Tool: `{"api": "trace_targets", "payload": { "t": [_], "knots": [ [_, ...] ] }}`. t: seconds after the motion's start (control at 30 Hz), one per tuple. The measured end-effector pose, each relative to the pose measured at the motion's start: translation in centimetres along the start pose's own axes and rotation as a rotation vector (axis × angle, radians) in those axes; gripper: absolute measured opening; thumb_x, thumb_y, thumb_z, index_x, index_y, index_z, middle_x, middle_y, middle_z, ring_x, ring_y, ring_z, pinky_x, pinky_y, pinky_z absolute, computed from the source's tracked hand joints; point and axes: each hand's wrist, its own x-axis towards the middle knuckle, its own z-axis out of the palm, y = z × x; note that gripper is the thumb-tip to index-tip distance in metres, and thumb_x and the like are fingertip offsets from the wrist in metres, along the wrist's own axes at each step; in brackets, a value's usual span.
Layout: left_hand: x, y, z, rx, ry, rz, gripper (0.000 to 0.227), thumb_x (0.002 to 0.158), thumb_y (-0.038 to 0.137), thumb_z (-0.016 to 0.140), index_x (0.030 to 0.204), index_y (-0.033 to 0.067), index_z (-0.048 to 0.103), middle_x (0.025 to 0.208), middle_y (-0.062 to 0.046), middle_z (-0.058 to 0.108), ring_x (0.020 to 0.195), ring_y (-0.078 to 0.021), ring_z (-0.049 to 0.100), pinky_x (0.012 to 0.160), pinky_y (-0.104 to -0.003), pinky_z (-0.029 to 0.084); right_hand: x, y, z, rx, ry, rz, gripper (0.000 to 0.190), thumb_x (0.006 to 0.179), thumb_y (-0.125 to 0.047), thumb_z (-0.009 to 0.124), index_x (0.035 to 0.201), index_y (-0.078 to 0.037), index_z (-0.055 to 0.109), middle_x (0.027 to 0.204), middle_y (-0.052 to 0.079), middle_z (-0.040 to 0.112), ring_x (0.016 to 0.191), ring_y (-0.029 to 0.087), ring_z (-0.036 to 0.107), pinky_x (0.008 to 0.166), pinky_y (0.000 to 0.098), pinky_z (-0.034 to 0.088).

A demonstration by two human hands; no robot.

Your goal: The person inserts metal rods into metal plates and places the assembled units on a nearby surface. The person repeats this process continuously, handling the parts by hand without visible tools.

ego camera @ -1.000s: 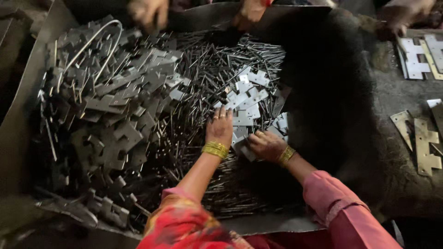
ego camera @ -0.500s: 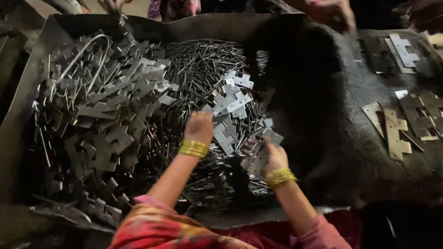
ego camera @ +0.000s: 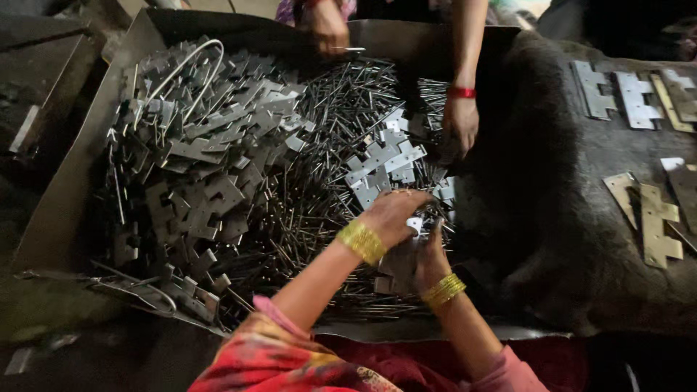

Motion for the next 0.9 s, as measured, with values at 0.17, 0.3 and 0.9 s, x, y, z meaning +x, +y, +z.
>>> {"api": "trace_targets", "payload": {
  "t": [0.17,0.3,0.9],
  "knots": [
    [-8.8,-1.1,4.4,-0.303,0.393,-0.67,0.059,0.093,0.017,0.072,0.145,0.0075,0.048,0.143,-0.02,0.057,0.131,-0.0368,0.056,0.108,-0.044,0.046,3.7,3.4,-0.9,-0.087,0.083,-0.197,0.043,0.099,-0.029,0.054,0.133,-0.004,0.061,0.123,0.014,0.07,0.107,0.029,0.069,0.09,0.047,0.06],
    [-12.9,-0.4,5.9,-0.238,0.401,-0.908,0.065,0.093,0.016,0.068,0.151,0.0077,0.04,0.144,-0.019,0.054,0.129,-0.0375,0.055,0.104,-0.046,0.046,6.3,5.8,-1.1,0.021,0.118,-0.262,0.023,0.099,-0.006,0.057,0.12,-0.002,0.065,0.108,0.012,0.074,0.091,0.028,0.073,0.079,0.0451,0.061],
    [-11.0,2.2,4.4,-0.153,0.416,-0.728,0.055,0.097,0.019,0.068,0.146,0.0051,0.048,0.138,-0.025,0.057,0.123,-0.0423,0.057,0.101,-0.048,0.048,4.3,3.9,-2.4,-0.025,0.245,-0.315,0.024,0.095,-0.017,0.063,0.113,-0.002,0.067,0.101,0.014,0.075,0.083,0.027,0.075,0.075,0.0433,0.063]
  ]
}}
